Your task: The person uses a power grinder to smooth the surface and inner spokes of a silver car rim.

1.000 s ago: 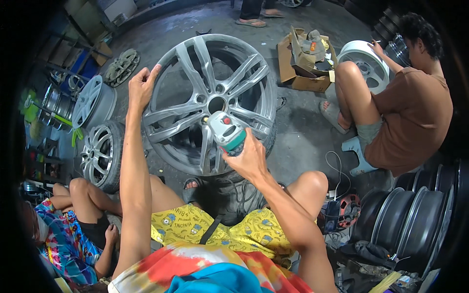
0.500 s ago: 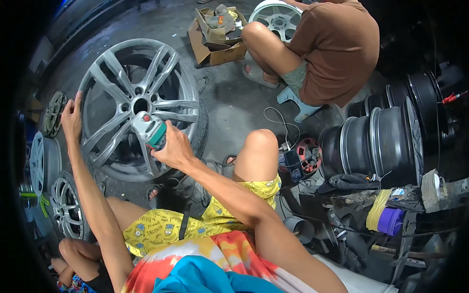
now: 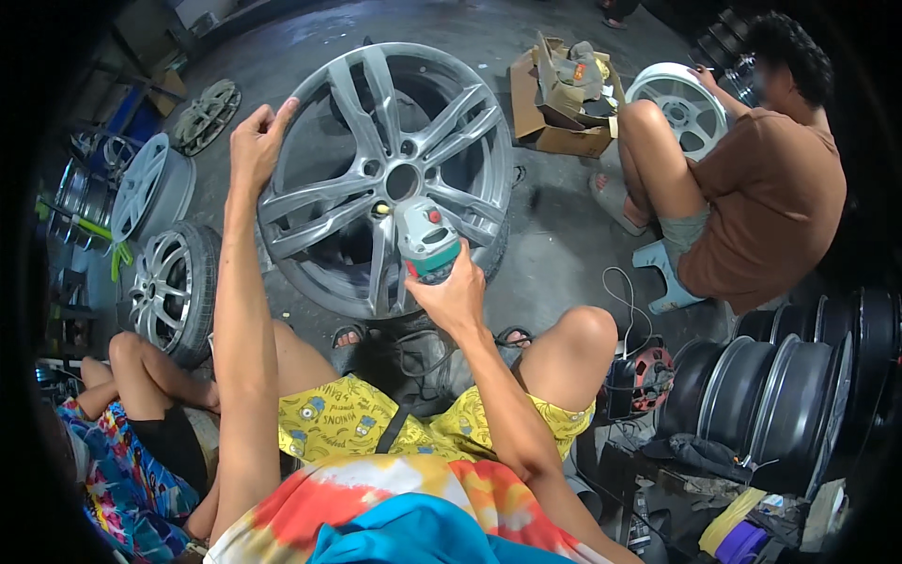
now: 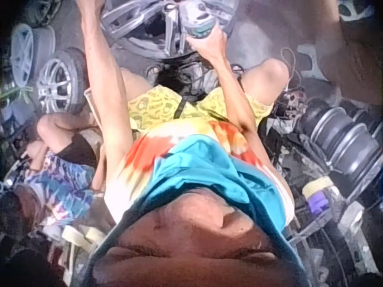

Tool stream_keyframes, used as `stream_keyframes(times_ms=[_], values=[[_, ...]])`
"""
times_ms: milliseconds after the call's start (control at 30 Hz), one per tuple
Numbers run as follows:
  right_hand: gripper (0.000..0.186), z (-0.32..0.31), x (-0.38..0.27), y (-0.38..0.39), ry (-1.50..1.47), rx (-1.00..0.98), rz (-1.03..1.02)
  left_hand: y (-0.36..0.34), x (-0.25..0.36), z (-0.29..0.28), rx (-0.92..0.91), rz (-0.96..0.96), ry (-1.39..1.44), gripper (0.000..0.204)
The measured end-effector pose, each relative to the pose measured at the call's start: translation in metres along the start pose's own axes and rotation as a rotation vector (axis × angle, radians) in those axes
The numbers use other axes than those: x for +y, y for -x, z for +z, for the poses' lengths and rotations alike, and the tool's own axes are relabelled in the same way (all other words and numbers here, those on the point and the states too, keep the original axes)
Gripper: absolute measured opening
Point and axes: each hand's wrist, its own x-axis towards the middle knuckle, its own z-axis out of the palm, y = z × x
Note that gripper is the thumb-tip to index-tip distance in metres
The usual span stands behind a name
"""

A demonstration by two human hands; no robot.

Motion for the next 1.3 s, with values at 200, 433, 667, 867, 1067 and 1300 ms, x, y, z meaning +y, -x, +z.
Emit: stream_keyframes(times_ms=[200, 433, 667, 867, 1067, 1300], values=[[0.065, 0.001, 0.002, 0.004, -0.030, 0.008, 0.020, -0.003, -0.001, -0.002, 0.006, 0.006, -0.028, 0.067], [0.060, 0.003, 0.004, 0.003, -0.017, 0.032, -0.017, -0.005, -0.003, -0.002, 0.034, 0.018, -0.035, 0.066], [0.060, 0.010, 0.004, 0.014, -0.117, 0.051, 0.024, -0.005, -0.002, -0.002, 0.001, -0.002, -0.033, 0.065], [0.059, 0.011, 0.004, 0.010, -0.103, 0.082, 0.008, -0.004, -0.003, -0.001, 0.012, -0.015, -0.039, 0.064], [0.058, 0.011, -0.004, 0.019, -0.108, 0.068, 0.050, -0.007, -0.004, 0.000, 0.016, 0.008, -0.012, 0.068], [0.061, 0.010, -0.002, 0.012, -0.111, 0.075, 0.043, -0.007, -0.005, -0.001, 0.022, 0.010, -0.022, 0.068]])
